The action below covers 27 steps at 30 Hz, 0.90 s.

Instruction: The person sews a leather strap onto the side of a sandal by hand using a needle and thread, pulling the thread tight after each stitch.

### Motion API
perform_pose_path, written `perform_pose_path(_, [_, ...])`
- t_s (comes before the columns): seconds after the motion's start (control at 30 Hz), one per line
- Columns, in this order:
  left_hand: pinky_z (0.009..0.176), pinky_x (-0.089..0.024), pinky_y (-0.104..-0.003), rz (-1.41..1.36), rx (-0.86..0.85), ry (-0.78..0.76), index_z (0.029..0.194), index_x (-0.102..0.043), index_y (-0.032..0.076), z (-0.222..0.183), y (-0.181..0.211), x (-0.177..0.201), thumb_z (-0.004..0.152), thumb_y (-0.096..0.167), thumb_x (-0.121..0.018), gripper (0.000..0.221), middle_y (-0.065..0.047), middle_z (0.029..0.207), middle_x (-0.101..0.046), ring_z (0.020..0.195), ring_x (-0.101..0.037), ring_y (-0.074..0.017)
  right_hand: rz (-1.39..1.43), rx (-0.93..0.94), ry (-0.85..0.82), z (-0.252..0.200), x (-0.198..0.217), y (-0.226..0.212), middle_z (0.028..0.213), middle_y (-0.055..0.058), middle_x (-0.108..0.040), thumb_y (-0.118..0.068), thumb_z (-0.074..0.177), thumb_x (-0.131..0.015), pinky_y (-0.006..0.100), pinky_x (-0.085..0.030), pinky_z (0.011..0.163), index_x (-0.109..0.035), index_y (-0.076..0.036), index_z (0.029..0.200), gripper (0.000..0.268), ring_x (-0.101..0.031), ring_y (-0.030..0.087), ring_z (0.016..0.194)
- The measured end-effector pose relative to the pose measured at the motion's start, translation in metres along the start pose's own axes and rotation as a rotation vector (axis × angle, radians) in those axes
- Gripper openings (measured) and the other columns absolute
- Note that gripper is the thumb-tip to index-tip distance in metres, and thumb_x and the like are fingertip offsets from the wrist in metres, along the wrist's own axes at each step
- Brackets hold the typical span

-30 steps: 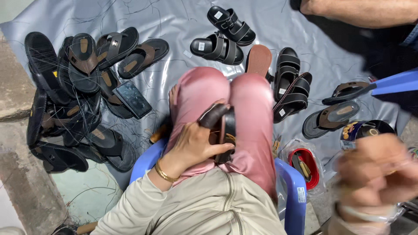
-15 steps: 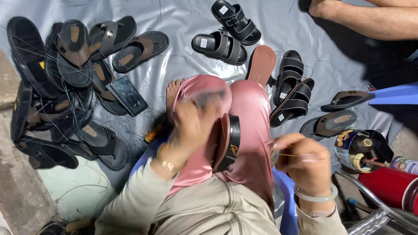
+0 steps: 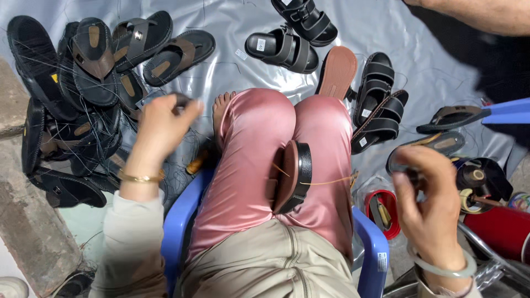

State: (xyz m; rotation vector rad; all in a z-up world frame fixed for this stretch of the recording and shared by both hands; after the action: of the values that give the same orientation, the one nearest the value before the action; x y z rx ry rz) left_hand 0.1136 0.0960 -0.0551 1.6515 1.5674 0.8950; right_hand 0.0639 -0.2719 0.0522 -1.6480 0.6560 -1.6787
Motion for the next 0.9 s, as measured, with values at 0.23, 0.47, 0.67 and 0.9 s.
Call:
perform_pose_path(0.23, [0.103, -0.022, -0.053, 0.471, -0.646, -0.092, 0.126, -0.044, 0.009, -0.059, 0.017, -0.090, 0.064, 0.040, -0.075, 0.076, -0.008, 0.128, -0.052, 0.124, -0.043, -0.0268, -0.628, 0.364, -0.599, 0.002, -0.032, -0.033, 0.070, -0.003, -0.048, -0.035, 0.085, -0.053, 0.034, -0.043, 0.033, -0.049, -0.032, 0.128, 0.043, -0.053, 0.019, 0.047])
perform_pose_path(0.47, [0.098, -0.010, -0.073, 0.667, -0.756, -0.153, 0.131, -0.044, 0.013, -0.059, 0.013, -0.107, 0.067, 0.056, -0.070, 0.081, -0.005, 0.135, -0.050, 0.137, -0.027, -0.0311, -0.645, 0.366, -0.638, 0.006, -0.036, -0.028, 0.071, -0.003, -0.049, -0.031, 0.084, -0.055, 0.036, -0.041, 0.030, -0.050, -0.035, 0.125, 0.041, -0.053, 0.019, 0.046])
perform_pose_path(0.67, [0.099, -0.008, -0.073, 0.577, -0.789, -0.084, 0.127, -0.050, 0.017, -0.055, 0.004, -0.116, 0.063, 0.061, -0.066, 0.080, -0.006, 0.125, -0.058, 0.127, -0.043, -0.0307, -0.725, 0.443, -0.562, 0.008, -0.032, -0.046, 0.068, -0.004, -0.049, -0.031, 0.084, -0.058, 0.035, -0.040, 0.030, -0.052, -0.031, 0.125, 0.042, -0.049, 0.018, 0.041])
perform_pose_path(0.9, [0.099, -0.006, -0.074, 0.646, -0.887, 0.022, 0.125, -0.053, 0.014, -0.056, 0.006, -0.133, 0.058, 0.061, -0.074, 0.085, -0.008, 0.111, -0.063, 0.114, -0.050, -0.0271, -0.503, 0.298, -0.572, 0.008, -0.042, -0.030, 0.087, 0.002, -0.064, -0.025, 0.084, -0.058, 0.038, -0.045, 0.041, -0.053, -0.012, 0.101, 0.022, -0.063, 0.021, 0.064])
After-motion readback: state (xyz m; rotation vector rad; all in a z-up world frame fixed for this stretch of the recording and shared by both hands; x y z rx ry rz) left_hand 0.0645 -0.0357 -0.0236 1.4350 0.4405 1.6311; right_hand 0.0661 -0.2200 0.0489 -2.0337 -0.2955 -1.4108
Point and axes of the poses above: each hand's wrist, its own z-axis towards the middle knuckle, its own x-axis out of the back of the hand, y = z × x, the point moved 3 cm from there along z, towards the middle knuckle
